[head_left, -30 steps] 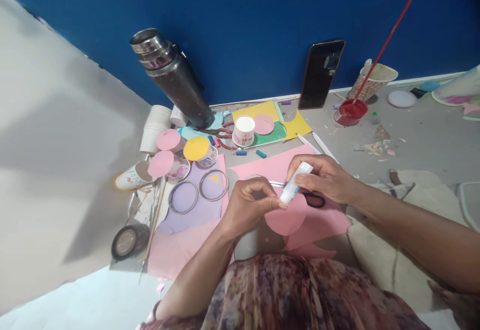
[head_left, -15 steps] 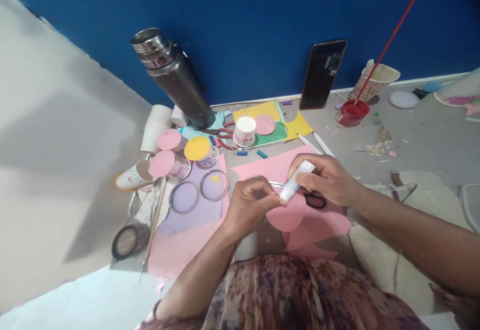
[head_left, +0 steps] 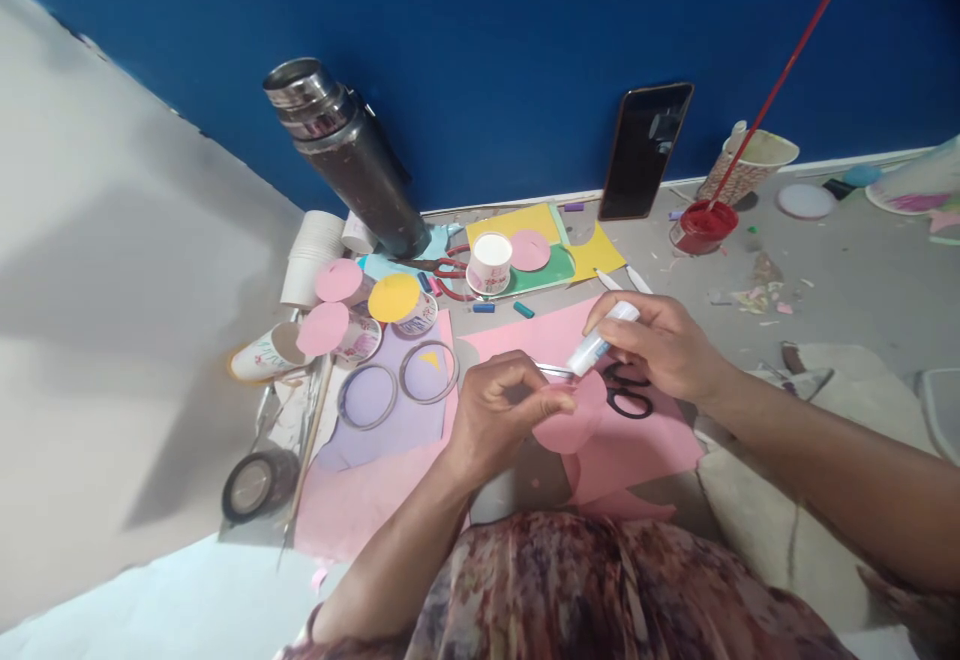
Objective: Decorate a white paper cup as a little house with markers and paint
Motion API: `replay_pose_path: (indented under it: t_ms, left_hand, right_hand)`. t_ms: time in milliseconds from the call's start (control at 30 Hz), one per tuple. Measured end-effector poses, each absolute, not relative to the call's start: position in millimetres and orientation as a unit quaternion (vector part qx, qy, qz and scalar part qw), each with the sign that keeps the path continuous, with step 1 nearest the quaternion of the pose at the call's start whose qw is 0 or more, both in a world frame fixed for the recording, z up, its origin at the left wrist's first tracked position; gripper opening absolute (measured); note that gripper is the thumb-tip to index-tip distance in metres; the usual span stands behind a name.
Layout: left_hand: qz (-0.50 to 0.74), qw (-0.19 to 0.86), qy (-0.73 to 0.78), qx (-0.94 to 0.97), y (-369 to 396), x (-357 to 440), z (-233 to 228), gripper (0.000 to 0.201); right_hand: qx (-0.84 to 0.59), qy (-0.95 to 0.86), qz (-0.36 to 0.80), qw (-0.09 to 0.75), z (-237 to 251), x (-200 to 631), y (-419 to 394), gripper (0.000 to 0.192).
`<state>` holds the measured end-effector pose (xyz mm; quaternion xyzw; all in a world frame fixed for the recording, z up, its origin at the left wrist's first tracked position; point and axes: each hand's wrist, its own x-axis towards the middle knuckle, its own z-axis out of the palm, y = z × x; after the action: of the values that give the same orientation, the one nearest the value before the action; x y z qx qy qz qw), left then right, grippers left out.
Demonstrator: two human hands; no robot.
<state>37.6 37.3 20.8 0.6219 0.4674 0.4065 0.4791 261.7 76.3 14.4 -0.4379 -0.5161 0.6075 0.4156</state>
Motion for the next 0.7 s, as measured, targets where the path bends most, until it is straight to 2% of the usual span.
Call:
replay_pose_path:
  t_ms: [133, 400, 567, 700]
  left_hand:
    - [0.41, 0.476, 0.477, 0.615, 36.7, 37.7, 19.2, 0.034]
    - [0.425, 0.469, 0.491, 0.598, 39.0, 40.5, 24.2, 0.038]
    - [0.447, 0.477, 0.501, 0.567, 39.9, 43.5, 24.7, 0.038]
    - [0.452, 0.47, 0.525, 0.546, 39.6, 42.6, 23.3, 0.029]
  right_hand:
    - [-0.436, -0.491, 0.607, 0.448, 12.8, 261.6, 78.1, 0.029]
    - [-0.434, -0.512, 0.637, 0.379, 20.5, 252.4, 68.7, 0.035]
    - [-0.429, -0.512, 0.638, 0.383, 16.6, 251.7, 66.2, 0.033]
    - [-0.408, -0.443, 0.682, 0.415, 18.0, 254.5, 72.8, 0.034]
